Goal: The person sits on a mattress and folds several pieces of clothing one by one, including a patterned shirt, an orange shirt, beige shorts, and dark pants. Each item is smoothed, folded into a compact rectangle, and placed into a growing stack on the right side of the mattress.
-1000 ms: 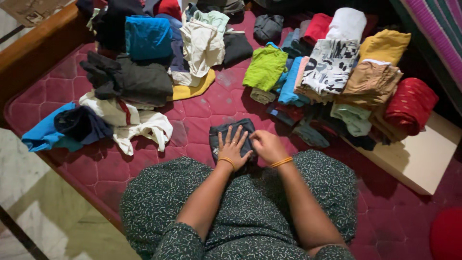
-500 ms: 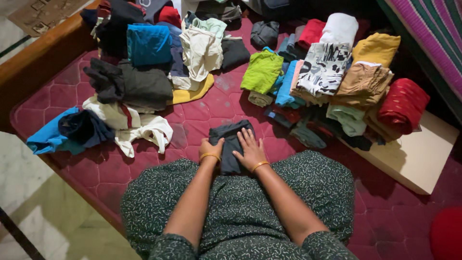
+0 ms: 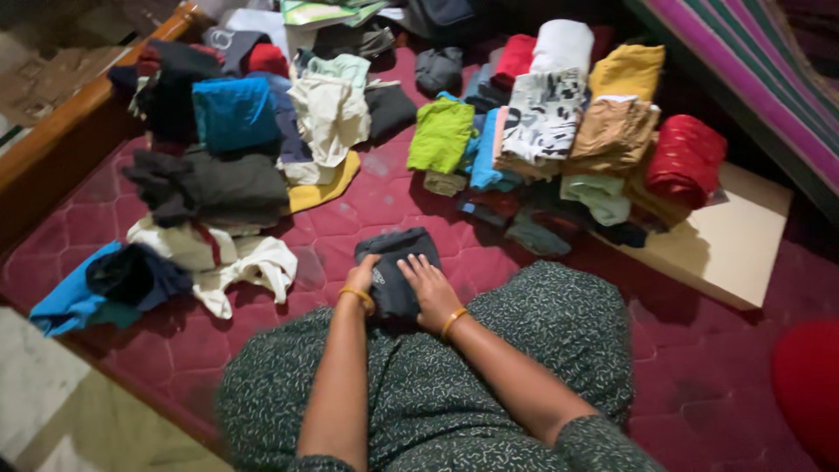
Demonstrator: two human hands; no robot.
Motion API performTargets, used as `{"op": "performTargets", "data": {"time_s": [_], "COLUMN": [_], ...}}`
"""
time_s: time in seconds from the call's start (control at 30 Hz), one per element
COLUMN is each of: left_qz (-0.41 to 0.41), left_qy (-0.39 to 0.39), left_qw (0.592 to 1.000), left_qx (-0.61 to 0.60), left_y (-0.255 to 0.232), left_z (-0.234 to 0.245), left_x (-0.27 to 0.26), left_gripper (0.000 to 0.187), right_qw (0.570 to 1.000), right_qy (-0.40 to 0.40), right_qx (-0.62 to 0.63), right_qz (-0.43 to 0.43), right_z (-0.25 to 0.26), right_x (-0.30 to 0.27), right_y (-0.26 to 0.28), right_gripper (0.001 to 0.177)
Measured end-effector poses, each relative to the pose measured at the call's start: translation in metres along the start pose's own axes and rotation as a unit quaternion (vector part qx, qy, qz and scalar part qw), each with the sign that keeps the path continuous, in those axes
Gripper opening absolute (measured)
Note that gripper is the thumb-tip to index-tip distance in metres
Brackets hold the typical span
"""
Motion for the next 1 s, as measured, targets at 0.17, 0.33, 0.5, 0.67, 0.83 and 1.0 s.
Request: {"op": "performTargets", "data": {"time_s": [0.17,0.33,0.5,0.67,0.83,1.0], "left_qz": [-0.025,-0.083,-0.172,-0.323,-0.357,-0.352], "left_qy": [0.167,0.131,-0.033,-0.104,-0.068,-0.07], "left_qw": [0.964,0.979,0.966,0.735,0.755,0.765], "left_qx": [-0.206,-0.135,0.193,0.587,0.546,0.534], "left_y": [-0.017,-0.029,-0.011,-0.011,-0.013,-0.017], "left_z": [-0.026,-0.013,-0.015,-0.059,-0.073,-0.068], "left_x": [-0.01,0.0,0.007,-0.012,-0.029,-0.045], "left_gripper": [0.047,0.051,0.043,0.039,0.038,0.037], "right_qw": [0.913,0.493,0.438,0.408,0.459,0.559], "right_qy": [-0.104,-0.139,-0.266,-0.372,-0.497,-0.616], "right_qx": [0.372,0.784,0.818,0.812,0.718,0.538], "right_qz": [-0.131,-0.351,-0.263,-0.187,-0.165,-0.137], "right_z": [-0.01,-0.053,0.046,0.173,0.245,0.298], "right_x": [0.001,-0.032,-0.057,-0.126,-0.243,-0.363], "right_y": [-0.064,-0.093,-0.104,-0.129,-0.162,-0.241], "right_gripper": [0.058,0.039,0.039,0.049,0.05,0.048]}}
Point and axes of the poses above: each hand's wrist, its own x-axis towards the middle knuckle, its own z-axis out of the back of the hand, y = z × x, the point moved 10 cm from there along x, towards the middle knuckle, and after that the axes turned 5 degrees about z, right-handed, at the moved point
